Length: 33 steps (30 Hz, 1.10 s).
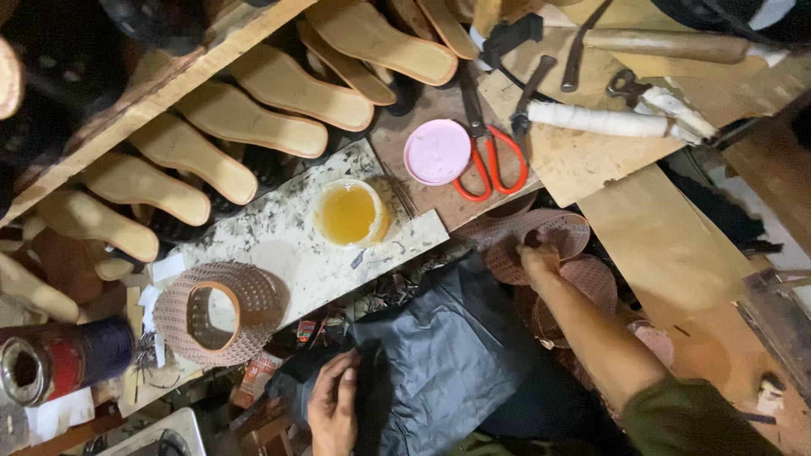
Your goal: The person holds a mesh sandal upper with a leather strap, dips a finger into a cup of glue, and spreads glue along the strap edge, pressing the strap against the upper. They repeat the glue-and-press cycle on the same upper and set finished uppers aside on the workbench.
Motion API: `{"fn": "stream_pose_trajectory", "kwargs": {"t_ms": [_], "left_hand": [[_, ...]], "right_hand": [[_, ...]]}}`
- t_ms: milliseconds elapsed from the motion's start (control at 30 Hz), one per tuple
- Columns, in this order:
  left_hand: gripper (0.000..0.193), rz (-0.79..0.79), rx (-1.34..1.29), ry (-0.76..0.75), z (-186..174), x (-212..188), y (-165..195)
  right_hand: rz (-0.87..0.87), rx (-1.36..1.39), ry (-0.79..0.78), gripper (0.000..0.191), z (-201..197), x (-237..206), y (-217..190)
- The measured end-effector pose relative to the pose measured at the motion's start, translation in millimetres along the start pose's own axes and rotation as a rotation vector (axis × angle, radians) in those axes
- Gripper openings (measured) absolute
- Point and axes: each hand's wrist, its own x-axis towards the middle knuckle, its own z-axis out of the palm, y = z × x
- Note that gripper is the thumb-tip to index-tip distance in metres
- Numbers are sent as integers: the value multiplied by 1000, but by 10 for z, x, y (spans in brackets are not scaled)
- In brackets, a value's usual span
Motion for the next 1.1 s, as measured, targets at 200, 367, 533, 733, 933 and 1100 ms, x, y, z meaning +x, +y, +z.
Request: {"fn": "stream_pose_trajectory", "kwargs": {"t_ms": [200,367,533,733,933,1100], "left_hand": [[27,-201,-429,213,-272,-144,1],[47,-190,-292,285,-485,15,252],[67,-131,150,305,-551,293,496],[61,114,279,371,-580,451,510],[21,-51,-105,521,-558,293,199],[21,-68,-437,605,-398,-180,-6]], "right_hand": [[60,282,-27,60,-111,-396,148],[-63,383,-113,51,-268,-766,206],[-178,350,-162,51,-402,-907,166],[-495,369,-216,48,-520,-891,132],[-704,401,-217,45,-564,-988,5],[-893,353,-284,44,-420,-1328,-104]]}}
